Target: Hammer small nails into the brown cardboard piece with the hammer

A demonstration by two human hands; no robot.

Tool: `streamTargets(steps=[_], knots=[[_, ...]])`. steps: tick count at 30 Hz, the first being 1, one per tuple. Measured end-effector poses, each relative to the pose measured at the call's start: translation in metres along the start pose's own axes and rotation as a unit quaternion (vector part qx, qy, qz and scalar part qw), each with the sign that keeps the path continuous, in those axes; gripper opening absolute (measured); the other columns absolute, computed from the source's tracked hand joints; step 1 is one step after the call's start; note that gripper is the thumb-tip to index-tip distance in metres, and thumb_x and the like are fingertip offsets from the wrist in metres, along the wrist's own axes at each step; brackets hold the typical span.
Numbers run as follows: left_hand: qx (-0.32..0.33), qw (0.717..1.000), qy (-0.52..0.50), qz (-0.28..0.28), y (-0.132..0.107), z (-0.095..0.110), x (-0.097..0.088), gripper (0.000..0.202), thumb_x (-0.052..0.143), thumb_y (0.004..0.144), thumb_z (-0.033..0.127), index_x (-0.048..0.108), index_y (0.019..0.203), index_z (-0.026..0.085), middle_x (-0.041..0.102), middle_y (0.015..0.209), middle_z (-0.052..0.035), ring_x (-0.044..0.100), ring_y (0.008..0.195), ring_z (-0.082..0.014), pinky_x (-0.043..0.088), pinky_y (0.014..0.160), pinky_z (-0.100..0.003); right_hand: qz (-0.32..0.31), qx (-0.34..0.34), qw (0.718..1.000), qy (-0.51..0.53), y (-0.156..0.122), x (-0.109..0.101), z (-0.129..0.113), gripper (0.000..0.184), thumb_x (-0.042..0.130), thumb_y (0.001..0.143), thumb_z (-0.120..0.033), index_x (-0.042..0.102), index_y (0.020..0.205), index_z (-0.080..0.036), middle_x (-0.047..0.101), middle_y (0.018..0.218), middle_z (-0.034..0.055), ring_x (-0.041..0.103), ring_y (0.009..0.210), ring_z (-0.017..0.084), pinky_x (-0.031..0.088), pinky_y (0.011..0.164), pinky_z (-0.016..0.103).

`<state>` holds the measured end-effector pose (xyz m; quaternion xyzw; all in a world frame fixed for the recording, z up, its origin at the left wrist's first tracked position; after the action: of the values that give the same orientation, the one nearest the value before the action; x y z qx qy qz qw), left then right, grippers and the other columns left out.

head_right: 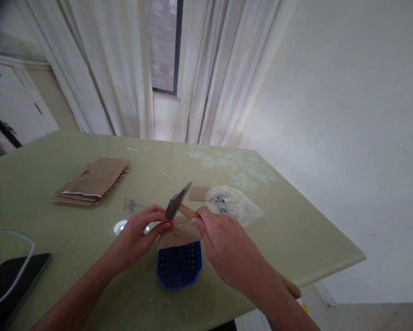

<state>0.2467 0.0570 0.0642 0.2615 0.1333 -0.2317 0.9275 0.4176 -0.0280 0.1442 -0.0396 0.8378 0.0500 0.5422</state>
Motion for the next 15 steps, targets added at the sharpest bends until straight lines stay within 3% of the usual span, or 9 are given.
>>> streamTargets(steps=[2, 5, 7, 9, 11, 15], knots=[[-0.004, 1.000, 0.001, -0.008, 0.000, 0.000, -0.001, 0.020, 0.065, 0.103, 0.023, 0.081, 0.091, 0.024, 0.079, 0.103, -0.0053, 0.076, 0.097, -0.0209, 0.059, 0.086, -0.030, -0.020, -0.004, 1.000, -0.004, 0.000, 0.004, 0.000, 0.030, 0.037, 0.119, -0.035, 0.061, 0.106, -0.022, 0.074, 0.094, 0.0060, 0.071, 0.088, 0.027, 0.041, 0.079, 0.037], [-0.015, 1.000, 0.008, -0.015, -0.001, 0.000, -0.002, 0.019, 0.064, 0.103, 0.026, 0.082, 0.098, 0.025, 0.080, 0.113, -0.0067, 0.077, 0.106, -0.0231, 0.061, 0.094, -0.035, 0.003, 0.002, 1.000, 0.020, -0.002, 0.000, 0.002, 0.029, 0.038, 0.119, -0.037, 0.061, 0.106, -0.023, 0.071, 0.090, 0.0043, 0.069, 0.083, 0.025, 0.040, 0.075, 0.035], [-0.031, 0.999, -0.004, -0.014, -0.004, -0.003, -0.003, 0.020, 0.067, 0.101, 0.029, 0.081, 0.115, 0.025, 0.079, 0.126, -0.0081, 0.076, 0.115, -0.0253, 0.061, 0.102, -0.039, 0.030, 0.006, 0.999, 0.040, -0.004, -0.007, 0.003, 0.030, 0.038, 0.118, -0.040, 0.061, 0.108, -0.023, 0.068, 0.086, 0.0029, 0.066, 0.078, 0.024, 0.040, 0.072, 0.034], [-0.059, 0.998, -0.022, -0.026, -0.007, -0.009, 0.001, 0.037, 0.075, 0.096, 0.034, 0.075, 0.132, 0.025, 0.076, 0.137, -0.0096, 0.074, 0.123, -0.0280, 0.060, 0.109, -0.044, 0.046, 0.005, 0.998, 0.048, -0.006, -0.011, 0.003, 0.031, 0.039, 0.118, -0.041, 0.062, 0.111, -0.023, 0.066, 0.083, 0.0020, 0.064, 0.075, 0.024, 0.040, 0.071, 0.034], [-0.095, 0.994, -0.023, -0.047, -0.010, -0.016, 0.006, 0.049, 0.083, 0.091, 0.038, 0.072, 0.137, 0.024, 0.077, 0.138, -0.0102, 0.075, 0.124, -0.0299, 0.060, 0.111, -0.046, 0.048, 0.006, 0.998, 0.048, -0.007, -0.013, 0.004, 0.031, 0.039, 0.117, -0.041, 0.063, 0.111, -0.023, 0.066, 0.082, 0.0017, 0.063, 0.073, 0.023, 0.039, 0.071, 0.034], [-0.134, 0.987, -0.042, -0.084, -0.012, -0.020, 0.013, 0.048, 0.082, 0.091, 0.035, 0.073, 0.137, 0.024, 0.081, 0.133, -0.0082, 0.078, 0.118, -0.0292, 0.062, 0.108, -0.044, 0.036, 0.010, 0.998, 0.045, -0.007, -0.009, 0.004, 0.031, 0.038, 0.118, -0.040, 0.062, 0.108, -0.023, 0.069, 0.086, 0.0032, 0.066, 0.076, 0.023, 0.040, 0.071, 0.034]])
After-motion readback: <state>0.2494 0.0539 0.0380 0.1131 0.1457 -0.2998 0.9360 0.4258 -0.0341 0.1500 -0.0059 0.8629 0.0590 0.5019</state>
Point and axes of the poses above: each hand's wrist, its own y-axis towards the middle knuckle, its own x-axis out of the palm, z = x × y, the point moved 8 cm from there along y, towards the middle knuckle
